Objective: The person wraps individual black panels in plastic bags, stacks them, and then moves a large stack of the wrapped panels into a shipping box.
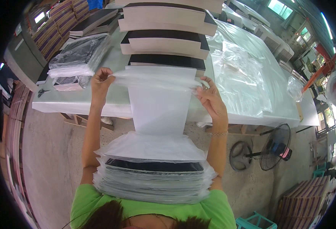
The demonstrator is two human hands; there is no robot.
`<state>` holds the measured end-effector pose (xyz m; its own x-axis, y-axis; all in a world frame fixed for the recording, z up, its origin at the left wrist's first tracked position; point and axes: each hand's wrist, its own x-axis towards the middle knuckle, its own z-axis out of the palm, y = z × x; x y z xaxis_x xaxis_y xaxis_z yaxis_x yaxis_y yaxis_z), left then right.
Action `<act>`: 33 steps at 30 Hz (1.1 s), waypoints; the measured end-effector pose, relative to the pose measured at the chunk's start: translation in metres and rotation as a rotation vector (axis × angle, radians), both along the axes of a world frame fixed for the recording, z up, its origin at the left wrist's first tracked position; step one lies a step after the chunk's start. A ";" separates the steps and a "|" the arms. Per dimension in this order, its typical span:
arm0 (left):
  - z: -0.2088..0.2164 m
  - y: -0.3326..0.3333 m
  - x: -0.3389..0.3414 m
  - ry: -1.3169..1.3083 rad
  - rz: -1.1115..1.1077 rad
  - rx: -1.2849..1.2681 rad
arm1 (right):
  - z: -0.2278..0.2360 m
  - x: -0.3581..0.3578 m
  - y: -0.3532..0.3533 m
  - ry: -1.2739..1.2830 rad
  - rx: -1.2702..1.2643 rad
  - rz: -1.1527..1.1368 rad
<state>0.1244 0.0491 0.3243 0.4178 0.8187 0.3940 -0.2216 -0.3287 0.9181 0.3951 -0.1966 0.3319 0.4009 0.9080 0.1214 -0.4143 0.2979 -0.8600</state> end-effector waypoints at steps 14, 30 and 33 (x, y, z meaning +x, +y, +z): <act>0.001 -0.036 0.015 0.342 0.229 0.529 | 0.000 -0.005 0.039 -0.987 -0.116 -0.781; -0.035 -0.049 -0.045 -0.304 -0.686 -0.880 | -0.044 -0.011 -0.028 0.580 0.056 0.147; -0.074 -0.065 -0.061 -0.089 -0.545 -1.024 | -0.066 -0.028 -0.043 0.641 -0.147 0.127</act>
